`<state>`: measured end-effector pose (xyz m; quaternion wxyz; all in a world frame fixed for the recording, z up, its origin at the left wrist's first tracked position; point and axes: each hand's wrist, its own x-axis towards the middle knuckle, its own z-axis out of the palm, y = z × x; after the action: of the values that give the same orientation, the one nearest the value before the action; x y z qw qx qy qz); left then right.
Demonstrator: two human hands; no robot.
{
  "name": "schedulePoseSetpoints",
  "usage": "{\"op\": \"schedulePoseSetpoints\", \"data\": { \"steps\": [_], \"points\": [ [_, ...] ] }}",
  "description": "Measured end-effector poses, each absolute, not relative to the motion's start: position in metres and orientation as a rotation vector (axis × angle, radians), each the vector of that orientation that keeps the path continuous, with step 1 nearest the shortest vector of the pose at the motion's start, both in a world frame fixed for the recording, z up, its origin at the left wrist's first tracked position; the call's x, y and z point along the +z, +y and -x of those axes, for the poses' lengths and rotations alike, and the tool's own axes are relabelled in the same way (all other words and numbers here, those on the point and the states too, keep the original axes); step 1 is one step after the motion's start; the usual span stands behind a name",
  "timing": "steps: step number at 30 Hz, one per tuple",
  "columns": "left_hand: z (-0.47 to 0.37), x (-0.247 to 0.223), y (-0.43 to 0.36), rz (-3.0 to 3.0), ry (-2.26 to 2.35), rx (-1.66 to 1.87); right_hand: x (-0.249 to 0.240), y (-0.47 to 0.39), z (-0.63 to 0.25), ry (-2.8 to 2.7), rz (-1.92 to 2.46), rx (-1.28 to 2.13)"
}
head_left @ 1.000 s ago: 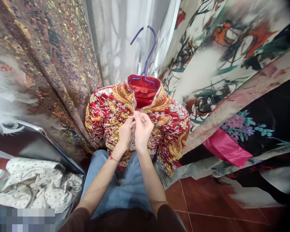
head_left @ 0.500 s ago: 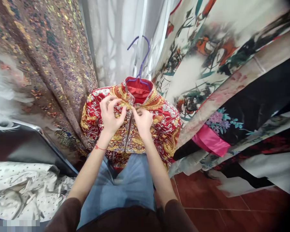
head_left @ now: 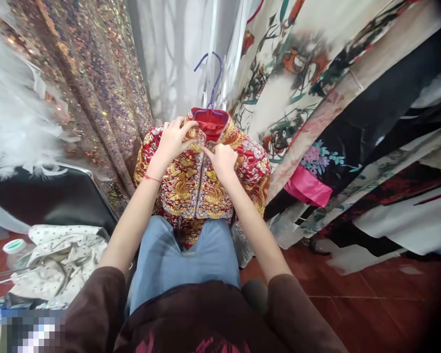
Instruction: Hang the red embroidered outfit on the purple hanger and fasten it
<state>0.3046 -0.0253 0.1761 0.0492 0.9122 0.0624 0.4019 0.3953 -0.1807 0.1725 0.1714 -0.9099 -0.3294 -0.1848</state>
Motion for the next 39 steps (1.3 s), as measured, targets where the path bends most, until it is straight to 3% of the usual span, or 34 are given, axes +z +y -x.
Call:
{"op": "schedulePoseSetpoints", "data": {
  "steps": [5, 10, 14, 21, 29, 33, 36, 39],
  "points": [
    [-0.303, 0.178, -0.024, -2.66, 0.212, 1.256, 0.178, -0.203, -0.396, -1.135, 2.459, -0.573],
    [-0.303, 0.178, -0.006, -2.55, 0.302, 1.198, 0.198, -0.238, -0.414, -1.147, 2.192, -0.931],
    [-0.293, 0.174, 0.015, -2.585, 0.423, 1.182, 0.199, -0.267, -0.447, -1.136, 2.274, -1.095],
    [-0.278, 0.158, 0.049, -2.374, 0.332, 1.245, 0.154, -0.296, -0.497, -1.3, 2.153, -0.659],
    [-0.288, 0.183, 0.029, -2.229, 0.398, 1.671, 0.166, -0.275, -0.518, -0.993, 1.846, -0.782],
    [-0.288, 0.187, 0.035, -2.354, 0.439, 1.431, 0.18, -0.274, -0.53, -0.921, 1.803, -0.691],
    [-0.28, 0.177, 0.04, -2.447, 0.496, 1.187, 0.178, -0.277, -0.533, -1.013, 1.866, -0.428],
    [-0.27, 0.164, 0.036, -2.435, 0.579, 1.2, 0.169, -0.276, -0.528, -1.018, 1.824, -0.192]
  ]
}}
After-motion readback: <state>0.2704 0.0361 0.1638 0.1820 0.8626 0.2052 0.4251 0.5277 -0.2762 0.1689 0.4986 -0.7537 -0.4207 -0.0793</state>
